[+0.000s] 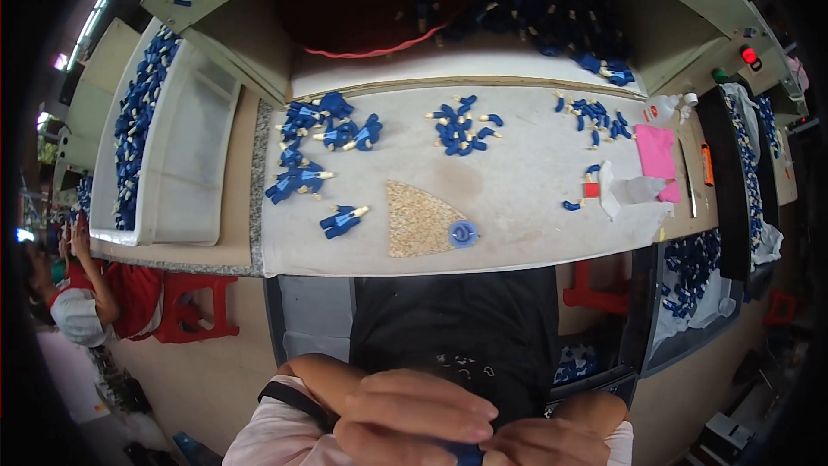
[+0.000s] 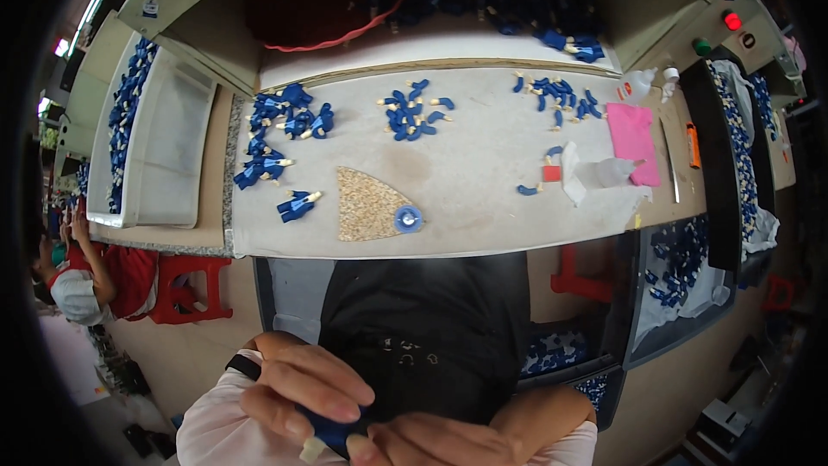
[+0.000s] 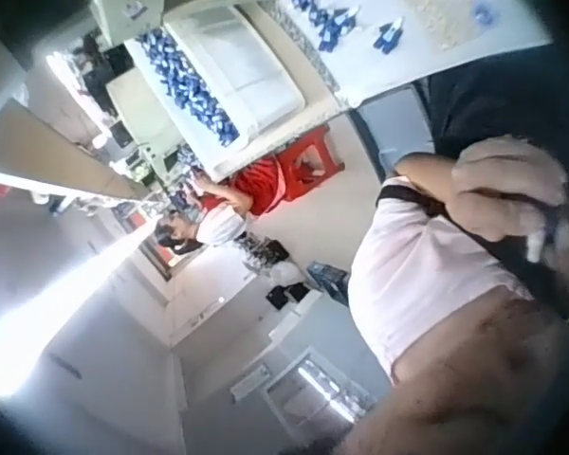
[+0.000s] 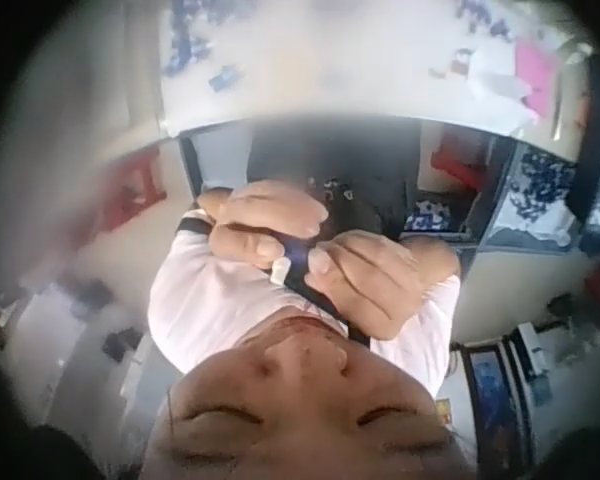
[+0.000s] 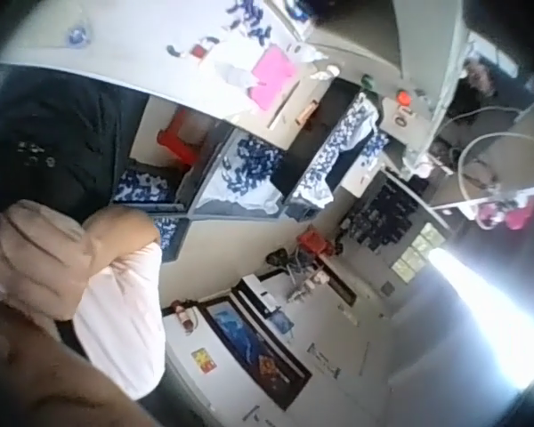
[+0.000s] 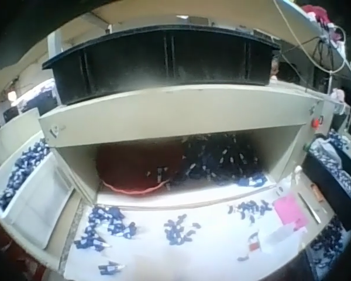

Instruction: The person assembles toy figurines by applying glue and attaching arm pieces to the figurine bodies by hand.

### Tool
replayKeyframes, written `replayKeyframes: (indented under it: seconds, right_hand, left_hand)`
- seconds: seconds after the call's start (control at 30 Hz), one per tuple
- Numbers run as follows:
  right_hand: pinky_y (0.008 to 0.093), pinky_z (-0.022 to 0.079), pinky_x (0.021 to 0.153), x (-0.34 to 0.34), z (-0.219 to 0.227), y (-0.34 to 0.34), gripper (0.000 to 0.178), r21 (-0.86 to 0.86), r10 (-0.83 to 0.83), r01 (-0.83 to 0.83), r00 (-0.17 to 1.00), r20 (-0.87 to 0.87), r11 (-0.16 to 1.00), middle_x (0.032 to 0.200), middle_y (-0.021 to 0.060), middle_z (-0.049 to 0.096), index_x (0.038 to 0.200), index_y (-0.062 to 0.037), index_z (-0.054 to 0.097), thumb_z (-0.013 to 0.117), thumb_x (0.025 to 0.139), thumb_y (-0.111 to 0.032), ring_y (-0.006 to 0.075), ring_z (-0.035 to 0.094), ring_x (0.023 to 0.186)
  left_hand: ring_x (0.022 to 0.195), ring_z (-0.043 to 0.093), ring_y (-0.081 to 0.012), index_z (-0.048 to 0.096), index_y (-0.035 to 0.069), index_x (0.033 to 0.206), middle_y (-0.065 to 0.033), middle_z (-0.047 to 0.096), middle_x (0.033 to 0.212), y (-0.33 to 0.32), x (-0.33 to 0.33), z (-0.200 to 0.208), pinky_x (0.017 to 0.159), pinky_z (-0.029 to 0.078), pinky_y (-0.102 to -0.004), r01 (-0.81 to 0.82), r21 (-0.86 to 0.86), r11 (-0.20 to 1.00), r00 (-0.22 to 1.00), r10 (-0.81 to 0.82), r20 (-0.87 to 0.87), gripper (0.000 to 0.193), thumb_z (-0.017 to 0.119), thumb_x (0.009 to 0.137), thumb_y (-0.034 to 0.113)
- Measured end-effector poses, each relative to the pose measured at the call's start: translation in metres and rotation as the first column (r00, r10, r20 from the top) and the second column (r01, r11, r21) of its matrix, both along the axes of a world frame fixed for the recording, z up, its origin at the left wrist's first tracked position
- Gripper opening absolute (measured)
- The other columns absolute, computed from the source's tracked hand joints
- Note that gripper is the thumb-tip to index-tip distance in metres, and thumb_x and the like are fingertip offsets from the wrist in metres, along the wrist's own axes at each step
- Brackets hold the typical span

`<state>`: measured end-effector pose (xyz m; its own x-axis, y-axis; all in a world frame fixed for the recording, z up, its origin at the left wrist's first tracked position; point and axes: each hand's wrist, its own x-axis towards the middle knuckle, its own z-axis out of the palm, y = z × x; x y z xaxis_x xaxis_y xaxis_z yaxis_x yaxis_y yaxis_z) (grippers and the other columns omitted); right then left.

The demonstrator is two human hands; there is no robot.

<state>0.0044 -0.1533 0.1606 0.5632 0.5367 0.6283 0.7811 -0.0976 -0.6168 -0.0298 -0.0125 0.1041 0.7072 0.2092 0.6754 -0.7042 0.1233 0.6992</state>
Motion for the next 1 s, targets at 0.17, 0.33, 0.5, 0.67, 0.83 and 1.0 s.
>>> replayKeyframes:
  seconds: [0.17, 0.33, 0.5, 0.67, 0.83, 1.0]
  right_hand:
    - [0.0295, 0.05, 0.047, -0.014, 0.001, 0.007, 0.013, 0.106, 0.028, -0.02, 0.997, -0.075, 0.994, 0.065, 0.0155, 0.058, 0.075, 0.0065, 0.058, 0.064, 0.064, 0.004, 0.0236, 0.058, 0.054]
    - [0.0297, 0.051, 0.05, -0.007, -0.001, 0.008, 0.012, 0.106, 0.092, -0.082, 0.992, -0.087, 0.991, 0.066, 0.0167, 0.058, 0.075, 0.0067, 0.057, 0.063, 0.065, 0.004, 0.0239, 0.058, 0.054]
    - [0.0297, 0.051, 0.05, -0.011, 0.004, 0.014, 0.014, 0.067, 0.045, -0.035, 0.987, -0.155, 0.997, 0.067, 0.0164, 0.058, 0.076, 0.0068, 0.057, 0.064, 0.065, 0.003, 0.0245, 0.058, 0.055]
    - [0.0293, 0.051, 0.05, -0.011, 0.005, 0.011, 0.015, 0.056, 0.04, -0.03, 0.979, -0.199, 0.998, 0.068, 0.0161, 0.059, 0.077, 0.007, 0.058, 0.064, 0.065, 0.002, 0.0247, 0.058, 0.056]
    - [0.0286, 0.05, 0.047, -0.01, -0.001, 0.016, 0.013, 0.079, 0.033, -0.019, 0.983, -0.182, 0.997, 0.065, 0.0162, 0.059, 0.075, 0.0073, 0.059, 0.065, 0.065, 0.001, 0.0242, 0.058, 0.054]
    - [0.0281, 0.049, 0.046, -0.009, -0.011, 0.016, 0.015, 0.122, 0.025, -0.011, 0.993, -0.116, 0.992, 0.064, 0.0157, 0.059, 0.075, 0.0076, 0.059, 0.066, 0.065, -0.001, 0.0238, 0.057, 0.052]
  left_hand:
    - [0.072, 0.057, -0.0322, 0.047, 0.003, 0.093, -0.0232, 0.057, 0.089, 0.031, 0.009, 0.004, 0.058, 0.051, -0.0345, 0.27, 0.192, 0.944, 0.934, -0.305, 0.187, 0.016, 0.056, 0.081, 0.006]
    - [0.07, 0.058, -0.0289, 0.047, 0.005, 0.091, -0.0197, 0.058, 0.087, 0.009, 0.0, 0.007, 0.058, 0.052, -0.0305, -0.042, 0.019, 0.999, 0.991, 0.039, 0.13, 0.018, 0.06, 0.079, 0.006]
    - [0.07, 0.059, -0.0284, 0.046, 0.006, 0.088, -0.0189, 0.058, 0.086, 0.023, 0.002, 0.012, 0.057, 0.051, -0.0294, 0.015, 0.138, 0.99, 0.996, -0.026, 0.08, 0.019, 0.062, 0.077, 0.005]
    - [0.068, 0.06, -0.0278, 0.046, 0.006, 0.089, -0.0175, 0.059, 0.084, 0.031, 0.01, 0.009, 0.057, 0.051, -0.0293, 0.111, 0.182, 0.977, 0.986, -0.131, 0.102, 0.024, 0.064, 0.074, 0.003]
    - [0.064, 0.06, -0.0266, 0.047, 0.007, 0.088, -0.0165, 0.06, 0.081, 0.012, -0.004, 0.012, 0.057, 0.051, -0.0293, -0.062, 0.098, 0.993, 0.998, 0.063, 0.001, 0.026, 0.066, 0.072, 0.003]
    - [0.062, 0.059, -0.0261, 0.047, 0.008, 0.088, -0.0153, 0.06, 0.081, -0.029, 0.012, -0.002, 0.056, 0.051, -0.0274, -0.465, -0.336, 0.819, 0.853, 0.516, 0.077, 0.028, 0.069, 0.071, 0.006]
